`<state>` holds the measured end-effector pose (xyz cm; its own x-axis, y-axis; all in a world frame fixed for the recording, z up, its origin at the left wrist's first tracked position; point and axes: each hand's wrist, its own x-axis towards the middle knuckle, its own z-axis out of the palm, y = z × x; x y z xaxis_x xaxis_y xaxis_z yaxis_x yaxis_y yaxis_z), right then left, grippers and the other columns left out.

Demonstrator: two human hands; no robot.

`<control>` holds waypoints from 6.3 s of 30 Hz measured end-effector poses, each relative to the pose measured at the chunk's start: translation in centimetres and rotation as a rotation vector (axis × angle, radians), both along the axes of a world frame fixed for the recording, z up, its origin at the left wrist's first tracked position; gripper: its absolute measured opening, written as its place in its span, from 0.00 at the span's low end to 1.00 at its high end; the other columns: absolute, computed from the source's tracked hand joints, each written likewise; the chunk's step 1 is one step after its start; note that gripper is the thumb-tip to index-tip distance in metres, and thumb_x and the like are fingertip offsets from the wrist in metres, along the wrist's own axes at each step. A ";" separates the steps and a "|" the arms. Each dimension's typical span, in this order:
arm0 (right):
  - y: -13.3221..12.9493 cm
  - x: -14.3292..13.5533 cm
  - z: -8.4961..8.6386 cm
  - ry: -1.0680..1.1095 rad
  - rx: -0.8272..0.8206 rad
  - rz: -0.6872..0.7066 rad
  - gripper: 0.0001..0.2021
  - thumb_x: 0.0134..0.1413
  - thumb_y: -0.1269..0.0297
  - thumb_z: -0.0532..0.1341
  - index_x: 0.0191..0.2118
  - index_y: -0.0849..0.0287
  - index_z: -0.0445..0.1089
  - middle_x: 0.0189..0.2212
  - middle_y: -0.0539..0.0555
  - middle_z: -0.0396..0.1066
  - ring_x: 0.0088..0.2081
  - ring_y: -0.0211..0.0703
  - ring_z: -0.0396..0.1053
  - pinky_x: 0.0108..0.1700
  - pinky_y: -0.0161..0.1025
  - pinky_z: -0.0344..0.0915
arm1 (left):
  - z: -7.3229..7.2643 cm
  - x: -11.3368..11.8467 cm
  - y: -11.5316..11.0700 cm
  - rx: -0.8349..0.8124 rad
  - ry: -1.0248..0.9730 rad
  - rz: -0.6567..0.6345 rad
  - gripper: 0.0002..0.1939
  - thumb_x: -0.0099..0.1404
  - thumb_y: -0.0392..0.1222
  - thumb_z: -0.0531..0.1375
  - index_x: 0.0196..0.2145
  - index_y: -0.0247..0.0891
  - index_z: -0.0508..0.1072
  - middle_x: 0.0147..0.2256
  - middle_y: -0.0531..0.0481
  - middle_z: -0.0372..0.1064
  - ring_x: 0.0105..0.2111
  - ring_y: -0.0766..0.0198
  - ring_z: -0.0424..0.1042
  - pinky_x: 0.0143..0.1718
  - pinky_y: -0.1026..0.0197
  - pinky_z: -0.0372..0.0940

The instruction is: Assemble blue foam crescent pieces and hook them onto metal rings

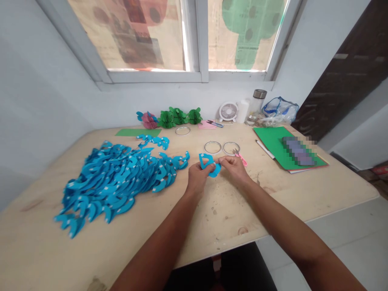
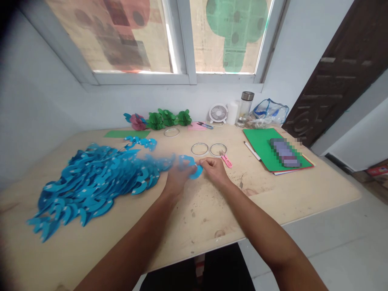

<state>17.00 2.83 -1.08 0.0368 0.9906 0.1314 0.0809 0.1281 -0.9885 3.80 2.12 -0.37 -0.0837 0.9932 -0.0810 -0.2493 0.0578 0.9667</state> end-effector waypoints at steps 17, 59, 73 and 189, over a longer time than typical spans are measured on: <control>-1.0 -0.5 0.4 -0.496 0.296 -0.069 0.11 0.53 0.62 0.55 0.29 0.56 0.74 0.32 0.54 0.75 0.37 0.46 0.68 0.43 0.42 0.59 | -0.2 0.1 0.3 0.032 0.032 0.052 0.06 0.41 0.32 0.61 0.23 0.34 0.73 0.21 0.56 0.68 0.22 0.70 0.65 0.24 0.69 0.60; 0.3 -0.2 -0.7 0.090 -0.029 0.041 0.12 0.45 0.57 0.61 0.22 0.60 0.66 0.18 0.46 0.63 0.22 0.34 0.59 0.27 0.33 0.57 | -0.4 0.1 0.3 -0.039 -0.051 -0.077 0.11 0.43 0.42 0.66 0.24 0.32 0.74 0.22 0.50 0.71 0.24 0.67 0.69 0.29 0.64 0.64; 0.4 -0.1 -1.4 0.183 -0.043 0.050 0.12 0.38 0.57 0.66 0.24 0.62 0.69 0.18 0.47 0.66 0.19 0.33 0.59 0.22 0.32 0.56 | -1.1 0.2 0.2 -0.030 0.055 -0.271 0.09 0.48 0.42 0.62 0.26 0.33 0.73 0.20 0.50 0.71 0.21 0.67 0.68 0.23 0.66 0.62; 0.3 -0.9 -1.8 0.164 -0.129 -0.097 0.12 0.45 0.56 0.62 0.26 0.62 0.70 0.18 0.48 0.65 0.20 0.33 0.58 0.23 0.32 0.55 | -1.3 -1.6 -3.8 0.593 1.042 0.031 0.16 0.55 0.33 0.57 0.44 0.39 0.66 0.33 0.48 0.69 0.37 0.57 0.69 0.40 0.54 0.60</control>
<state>16.12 3.11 -2.87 0.1432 0.9896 -0.0115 -0.0761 -0.0005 -0.9971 2.19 -1.66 -1.64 0.1382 0.8496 0.5090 0.6754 -0.4568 0.5790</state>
